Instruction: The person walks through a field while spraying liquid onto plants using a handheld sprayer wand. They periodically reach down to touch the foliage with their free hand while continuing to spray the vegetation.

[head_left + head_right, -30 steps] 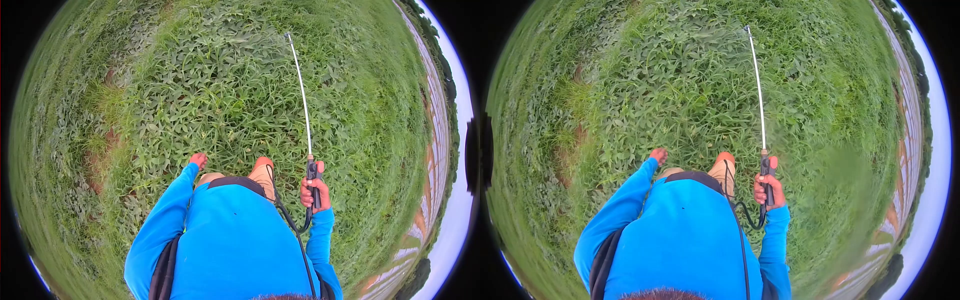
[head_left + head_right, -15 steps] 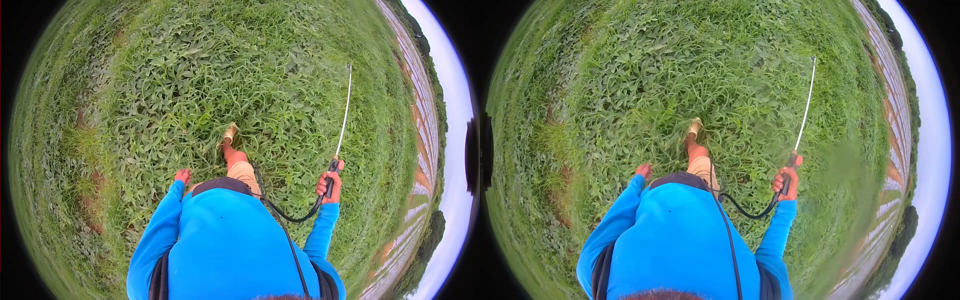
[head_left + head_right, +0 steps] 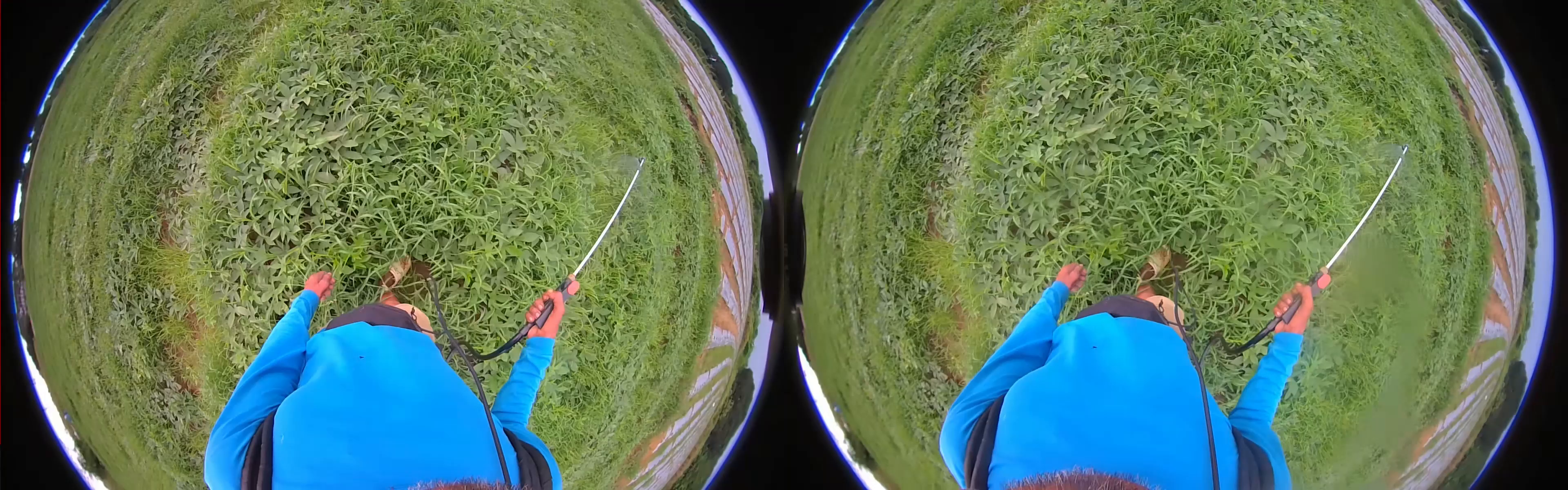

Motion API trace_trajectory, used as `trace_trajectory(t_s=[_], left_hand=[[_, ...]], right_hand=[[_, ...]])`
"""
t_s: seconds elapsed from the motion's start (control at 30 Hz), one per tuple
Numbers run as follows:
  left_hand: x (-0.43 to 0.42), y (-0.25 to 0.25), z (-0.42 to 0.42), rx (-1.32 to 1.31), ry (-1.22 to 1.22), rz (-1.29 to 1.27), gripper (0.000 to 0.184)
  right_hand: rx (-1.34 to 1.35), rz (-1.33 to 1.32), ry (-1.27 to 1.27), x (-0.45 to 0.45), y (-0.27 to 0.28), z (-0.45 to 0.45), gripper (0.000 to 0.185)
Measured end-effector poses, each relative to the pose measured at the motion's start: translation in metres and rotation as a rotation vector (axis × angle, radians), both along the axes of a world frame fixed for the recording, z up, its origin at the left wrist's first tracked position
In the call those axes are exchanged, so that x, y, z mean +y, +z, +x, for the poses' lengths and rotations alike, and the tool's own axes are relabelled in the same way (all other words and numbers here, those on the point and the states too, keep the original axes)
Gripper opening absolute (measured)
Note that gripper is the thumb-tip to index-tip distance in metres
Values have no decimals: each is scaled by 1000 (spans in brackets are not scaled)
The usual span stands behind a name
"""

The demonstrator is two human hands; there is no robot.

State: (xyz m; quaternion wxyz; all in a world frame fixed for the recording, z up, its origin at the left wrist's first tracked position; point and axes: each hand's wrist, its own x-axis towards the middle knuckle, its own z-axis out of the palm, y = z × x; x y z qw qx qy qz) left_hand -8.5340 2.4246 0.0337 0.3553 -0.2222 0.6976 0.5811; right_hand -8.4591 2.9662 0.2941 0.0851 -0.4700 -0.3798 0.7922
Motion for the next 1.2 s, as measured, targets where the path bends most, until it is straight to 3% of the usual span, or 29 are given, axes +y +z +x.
trace_trajectory(t_s=[0.17,0.23,0.4,0.5,0.6,0.67,0.77,0.83,1.1,1.2], left_hand=[[19,46,-96,52,16,-73,30],[15,50,-115,91,35,-85,30],[9,75,-113,76,39,-193,34],[-8,54,-84,-5,99,-229,31],[-30,32,-48,84,-20,-353,32],[-37,35,-34,9,-48,-362,36],[-27,69,-26,121,-56,-433,39],[-24,83,-30,43,-6,-377,38],[-10,102,-59,-13,100,-310,33],[-7,86,-69,11,156,-269,31]], right_hand=[[64,-267,191,-12,-16,-82,23],[118,-517,342,-20,-22,-104,20],[96,-767,593,-54,-29,-150,18],[34,-926,847,-76,-32,-188,18],[-9,-899,1072,-100,-35,-231,18],[-22,-860,1218,-121,-33,-260,18],[-5,-852,1368,-157,-27,-296,18],[20,-884,1497,-183,-24,-316,18],[118,-990,1654,-266,-3,-360,21],[139,-764,1674,-286,7,-376,24]])
